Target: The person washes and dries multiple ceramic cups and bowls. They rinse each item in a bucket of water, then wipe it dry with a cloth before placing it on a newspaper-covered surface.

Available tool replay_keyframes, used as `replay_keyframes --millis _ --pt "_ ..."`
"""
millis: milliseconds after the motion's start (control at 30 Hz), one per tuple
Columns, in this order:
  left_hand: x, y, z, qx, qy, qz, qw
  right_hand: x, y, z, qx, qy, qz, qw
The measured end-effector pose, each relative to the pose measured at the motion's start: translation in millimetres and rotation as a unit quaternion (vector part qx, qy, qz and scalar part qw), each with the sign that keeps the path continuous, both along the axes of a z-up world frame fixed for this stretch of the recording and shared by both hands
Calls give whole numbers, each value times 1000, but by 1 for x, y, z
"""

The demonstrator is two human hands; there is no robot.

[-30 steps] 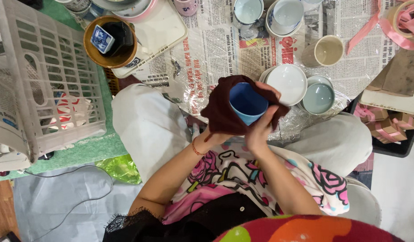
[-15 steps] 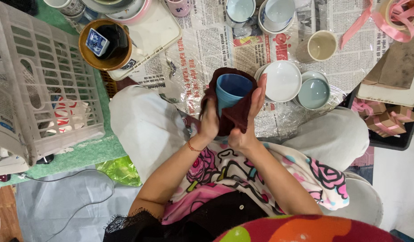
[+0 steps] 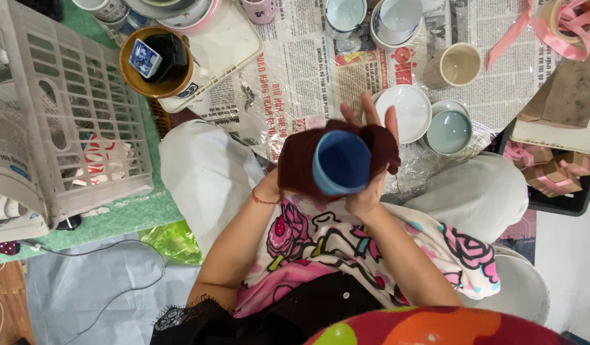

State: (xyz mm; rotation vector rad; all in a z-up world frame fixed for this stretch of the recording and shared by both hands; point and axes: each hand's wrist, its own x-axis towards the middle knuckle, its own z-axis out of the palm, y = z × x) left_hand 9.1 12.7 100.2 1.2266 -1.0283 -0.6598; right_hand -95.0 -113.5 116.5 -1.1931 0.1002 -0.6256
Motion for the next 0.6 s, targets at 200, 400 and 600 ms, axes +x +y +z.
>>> replay_keyframes --millis 200,400,600 --pt "-1 3 -20 -15 102 2 995 -18 -12 -5 -281 125 -146 940" --pt "-11 9 -72 -59 162 8 985 -23 -15 -2 -302 98 -138 938" --pt "-32 11 -135 97 -16 190 977 -20 -4 -14 -285 31 -200 937"
